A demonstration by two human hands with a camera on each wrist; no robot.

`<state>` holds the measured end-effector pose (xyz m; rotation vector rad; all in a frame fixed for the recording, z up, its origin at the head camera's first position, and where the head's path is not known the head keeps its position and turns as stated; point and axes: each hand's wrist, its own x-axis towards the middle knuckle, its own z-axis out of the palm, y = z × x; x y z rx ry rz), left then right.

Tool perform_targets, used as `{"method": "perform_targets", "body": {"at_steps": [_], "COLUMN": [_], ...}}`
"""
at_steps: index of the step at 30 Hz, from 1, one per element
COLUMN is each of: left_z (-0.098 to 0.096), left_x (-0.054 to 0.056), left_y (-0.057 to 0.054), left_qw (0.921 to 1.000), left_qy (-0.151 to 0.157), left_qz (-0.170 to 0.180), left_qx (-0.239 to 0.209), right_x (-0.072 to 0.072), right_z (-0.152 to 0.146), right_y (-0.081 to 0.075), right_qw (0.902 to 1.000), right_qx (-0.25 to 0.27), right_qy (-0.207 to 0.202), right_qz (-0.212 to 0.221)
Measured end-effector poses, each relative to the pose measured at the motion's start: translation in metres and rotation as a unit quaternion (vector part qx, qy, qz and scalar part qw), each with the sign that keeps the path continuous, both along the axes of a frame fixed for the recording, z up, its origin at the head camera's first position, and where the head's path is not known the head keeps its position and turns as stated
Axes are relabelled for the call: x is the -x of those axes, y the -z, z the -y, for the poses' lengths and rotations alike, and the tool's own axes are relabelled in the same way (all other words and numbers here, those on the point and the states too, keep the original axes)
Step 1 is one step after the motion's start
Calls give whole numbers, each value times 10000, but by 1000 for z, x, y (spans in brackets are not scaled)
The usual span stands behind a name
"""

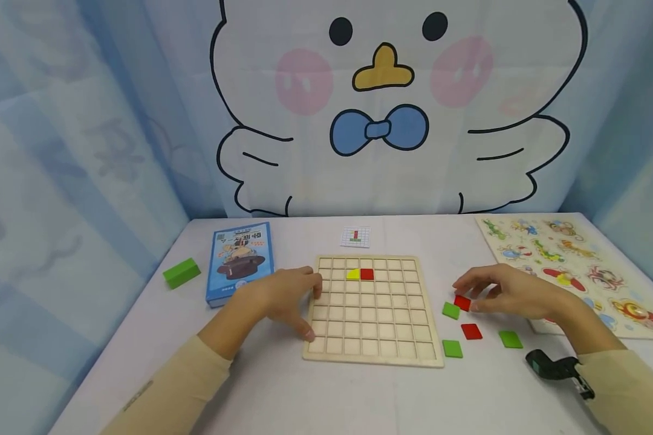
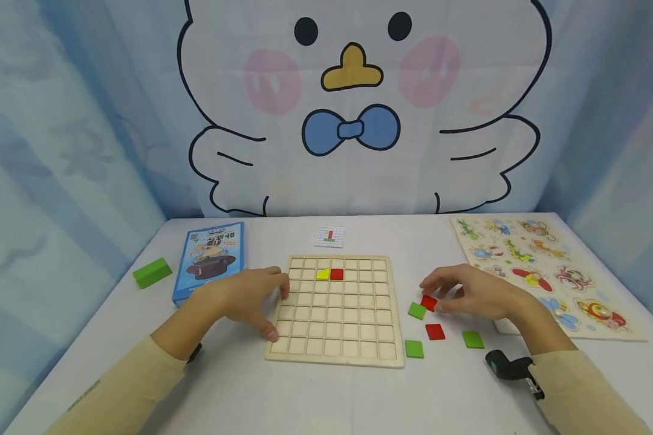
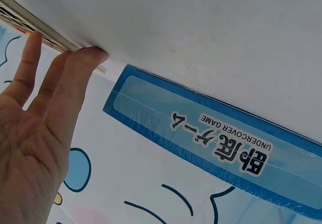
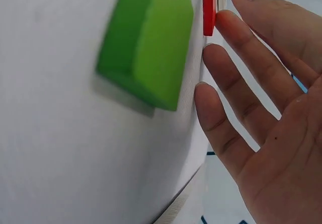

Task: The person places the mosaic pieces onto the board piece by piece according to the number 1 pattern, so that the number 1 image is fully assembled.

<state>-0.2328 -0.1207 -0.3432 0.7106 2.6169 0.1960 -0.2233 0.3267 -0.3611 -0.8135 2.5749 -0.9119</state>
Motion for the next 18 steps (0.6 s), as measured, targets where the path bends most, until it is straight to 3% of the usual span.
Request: {"method": "perform_targets", "body": {"at_steps": [12, 18], "left_z": [2, 2], "left_x": [1, 3], "left_y": [2, 4], "left_qw": [10000, 10000], "left_qy": [18, -9], "left_qz": [-30, 1], "left_qx": [-15, -46], "right_x": [1, 1], "right_z": [2, 4], "right_y": [3, 3], "right_qw": [9999, 9993], "right_qx": [-33, -349], "right_qy": [-85, 46], "right_qz": [-77, 113]}}
